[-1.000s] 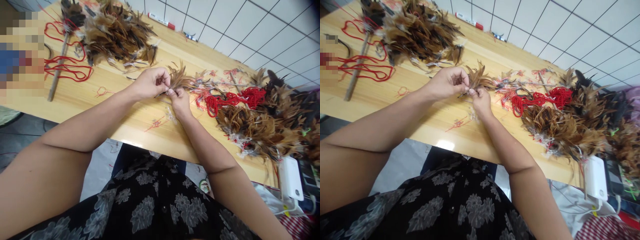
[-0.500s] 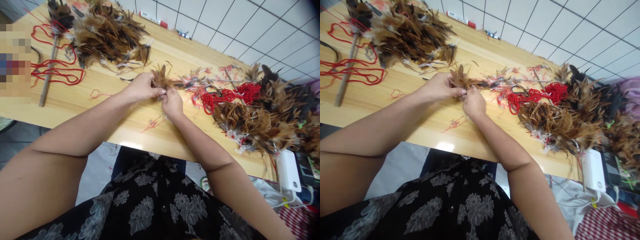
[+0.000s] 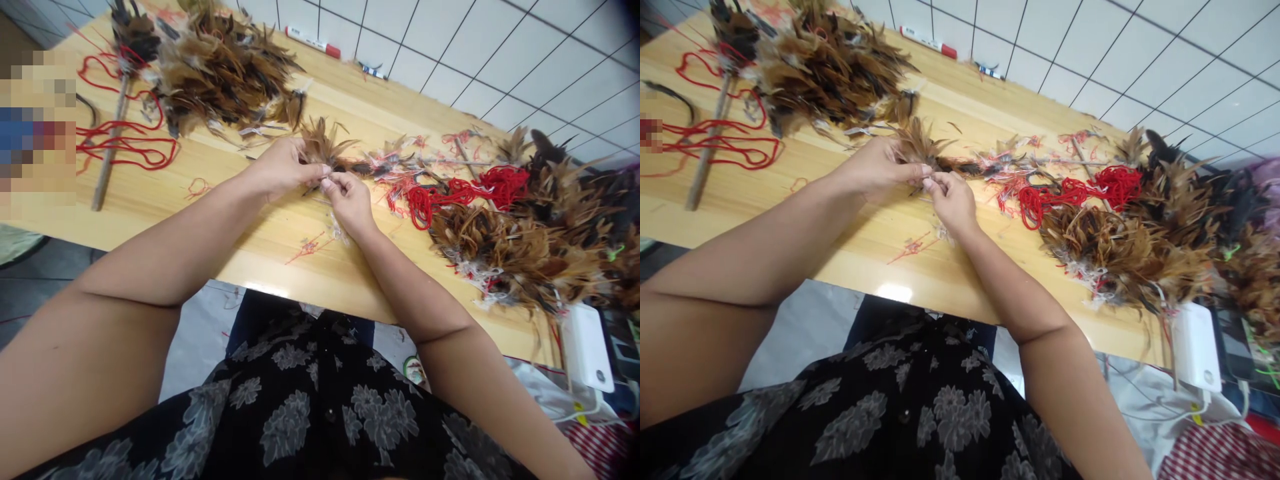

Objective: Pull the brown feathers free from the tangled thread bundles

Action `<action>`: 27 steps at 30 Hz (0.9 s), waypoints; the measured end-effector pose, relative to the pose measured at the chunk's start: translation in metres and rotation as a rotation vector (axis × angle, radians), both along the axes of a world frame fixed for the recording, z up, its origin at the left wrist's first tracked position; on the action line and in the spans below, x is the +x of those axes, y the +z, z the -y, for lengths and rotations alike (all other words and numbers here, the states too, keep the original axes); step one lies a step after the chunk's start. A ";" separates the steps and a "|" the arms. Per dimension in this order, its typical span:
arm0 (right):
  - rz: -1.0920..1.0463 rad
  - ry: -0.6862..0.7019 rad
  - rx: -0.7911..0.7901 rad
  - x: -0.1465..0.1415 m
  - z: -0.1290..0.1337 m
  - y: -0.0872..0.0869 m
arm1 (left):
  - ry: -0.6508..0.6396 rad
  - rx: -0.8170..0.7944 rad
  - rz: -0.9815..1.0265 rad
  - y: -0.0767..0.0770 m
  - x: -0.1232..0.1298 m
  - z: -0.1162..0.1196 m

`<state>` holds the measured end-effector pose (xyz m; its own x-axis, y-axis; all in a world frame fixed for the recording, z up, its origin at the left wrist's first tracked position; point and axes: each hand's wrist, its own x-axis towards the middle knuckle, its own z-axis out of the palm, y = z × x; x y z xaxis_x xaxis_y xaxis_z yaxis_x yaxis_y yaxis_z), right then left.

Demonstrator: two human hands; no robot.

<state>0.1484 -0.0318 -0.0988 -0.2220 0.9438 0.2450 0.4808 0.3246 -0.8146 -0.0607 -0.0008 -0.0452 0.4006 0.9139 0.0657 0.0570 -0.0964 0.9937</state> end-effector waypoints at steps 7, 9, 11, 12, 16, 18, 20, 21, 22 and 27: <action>-0.129 0.066 -0.075 0.005 -0.004 0.006 | -0.023 0.016 0.065 0.006 0.004 0.007; -0.110 0.068 -0.072 0.007 -0.003 0.009 | -0.042 -0.012 0.053 0.007 0.004 0.008; -0.091 0.065 -0.063 0.008 -0.003 0.010 | -0.051 -0.028 0.045 0.006 0.005 0.009; -0.092 0.064 -0.055 0.009 -0.003 0.011 | -0.047 -0.028 0.049 0.005 0.007 0.009; -0.232 0.071 -0.023 0.010 -0.004 0.009 | 0.046 -0.031 0.073 0.005 0.012 0.011; -0.371 0.061 -0.056 0.011 -0.004 0.009 | 0.105 -0.032 0.069 0.010 0.011 0.010; -0.507 0.038 -0.133 0.012 -0.005 0.012 | 0.182 -0.002 0.075 0.017 0.006 0.009; -0.563 0.032 -0.181 0.013 -0.004 0.014 | 0.234 0.023 0.082 0.021 0.002 0.008; -0.609 0.032 -0.229 0.014 -0.004 0.017 | 0.287 0.049 0.086 0.023 -0.003 0.006; -0.742 0.104 -0.386 0.015 -0.001 0.030 | 0.294 0.075 0.033 0.025 -0.014 0.002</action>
